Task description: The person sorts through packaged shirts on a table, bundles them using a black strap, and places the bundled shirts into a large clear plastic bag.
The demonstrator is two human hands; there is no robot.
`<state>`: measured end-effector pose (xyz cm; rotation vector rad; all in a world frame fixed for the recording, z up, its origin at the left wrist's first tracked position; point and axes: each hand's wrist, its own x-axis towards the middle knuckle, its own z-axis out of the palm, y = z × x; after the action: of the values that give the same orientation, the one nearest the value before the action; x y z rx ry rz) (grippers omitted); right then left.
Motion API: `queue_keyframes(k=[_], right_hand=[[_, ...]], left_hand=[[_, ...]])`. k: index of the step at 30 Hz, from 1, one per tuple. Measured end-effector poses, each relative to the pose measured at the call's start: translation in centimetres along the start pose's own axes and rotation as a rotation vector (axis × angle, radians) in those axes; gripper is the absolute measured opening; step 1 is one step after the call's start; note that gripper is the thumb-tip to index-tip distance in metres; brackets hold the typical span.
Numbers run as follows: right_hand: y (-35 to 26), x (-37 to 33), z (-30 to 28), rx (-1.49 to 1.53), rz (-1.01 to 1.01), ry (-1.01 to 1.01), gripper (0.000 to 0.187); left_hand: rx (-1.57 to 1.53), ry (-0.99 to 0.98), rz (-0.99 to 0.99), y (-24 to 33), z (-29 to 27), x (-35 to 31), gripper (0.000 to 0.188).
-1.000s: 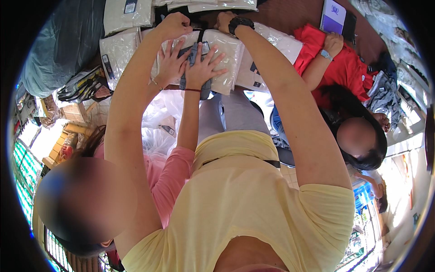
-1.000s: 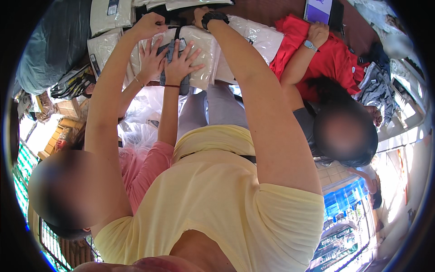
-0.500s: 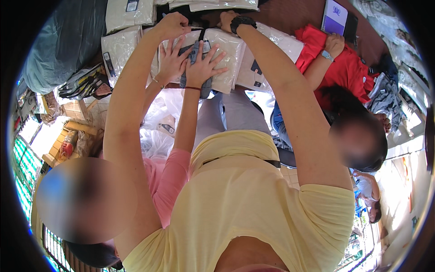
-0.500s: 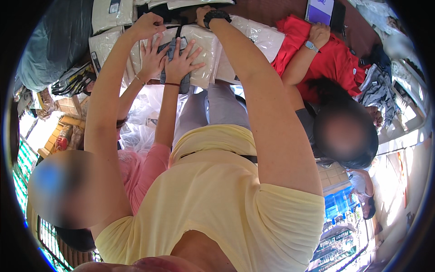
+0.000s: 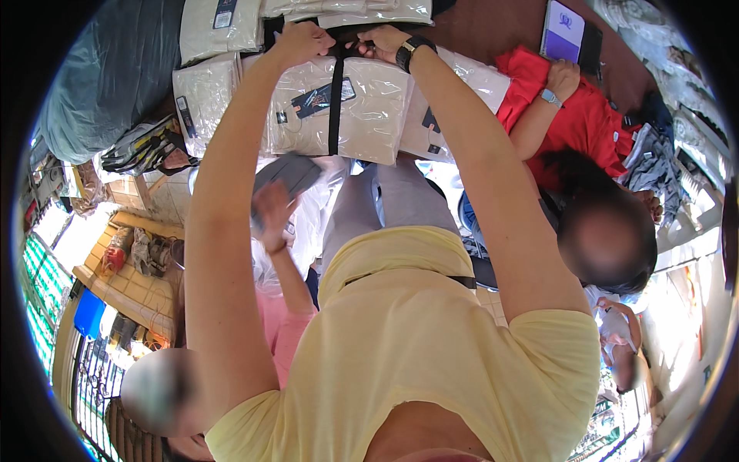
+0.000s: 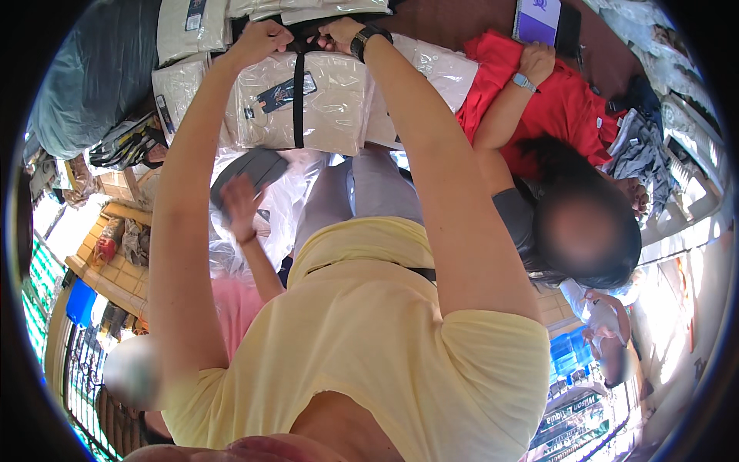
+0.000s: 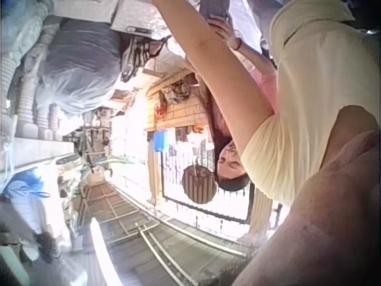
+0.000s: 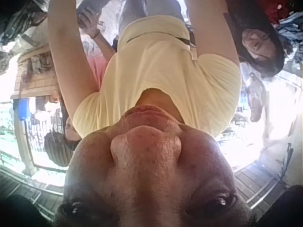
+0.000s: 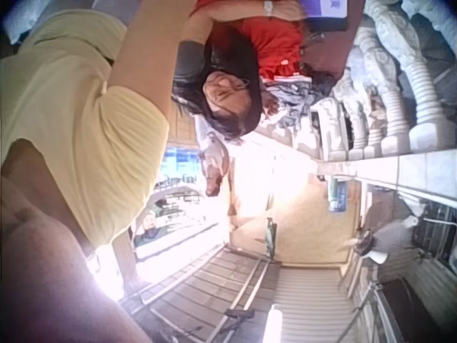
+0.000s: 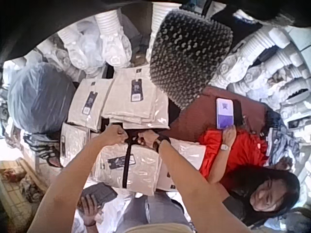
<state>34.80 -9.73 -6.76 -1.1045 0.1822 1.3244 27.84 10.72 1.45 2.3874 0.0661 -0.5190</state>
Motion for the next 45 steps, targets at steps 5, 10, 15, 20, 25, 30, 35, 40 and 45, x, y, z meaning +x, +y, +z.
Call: queue_keyframes(k=[5, 10, 15, 20, 25, 30, 35, 40, 45], right_hand=[[-0.5, -0.7, 0.3, -0.603, -0.164, 0.013, 0.025], [-1.7, -0.9, 1.6, -1.252, -0.230, 0.012, 0.026], [-1.7, -0.6, 1.4, -1.396, -0.321, 0.069, 0.026], [-1.0, -1.1, 1.7, -1.284, -0.168, 0.149, 0.025], [-1.2, -1.4, 1.6, -1.358, -0.054, 0.215, 0.020], [-1.2, -0.9, 2.2, -1.519, -0.031, 0.206, 0.022], [-0.1, 1.0, 2.1, -1.486, -0.020, 0.326, 0.027], [0.2, 2.0, 1.4, -1.516, 0.013, 0.225, 0.041], [1.4, 2.2, 1.0, -1.436, 0.030, 0.297, 0.043]], left_hand=[[-0.386, -0.070, -0.272, 0.9, 1.3, 1.3, 0.024], [-0.509, -0.039, -0.197, -0.3, 1.9, 1.3, 0.030], [0.112, -0.150, -0.078, 1.6, 0.7, 1.1, 0.028], [0.210, -0.140, 0.053, 0.5, 0.1, -0.1, 0.027], [0.220, -0.179, 0.150, 1.2, -0.9, -0.5, 0.026], [0.612, 0.101, 0.276, 3.2, -1.5, -1.7, 0.021], [0.700, 0.317, 0.268, 3.9, 1.1, -1.4, 0.012], [0.333, 0.428, 0.074, 2.4, 4.6, -0.7, 0.013], [-0.490, 0.331, -0.169, 2.1, 6.9, 0.7, 0.012]])
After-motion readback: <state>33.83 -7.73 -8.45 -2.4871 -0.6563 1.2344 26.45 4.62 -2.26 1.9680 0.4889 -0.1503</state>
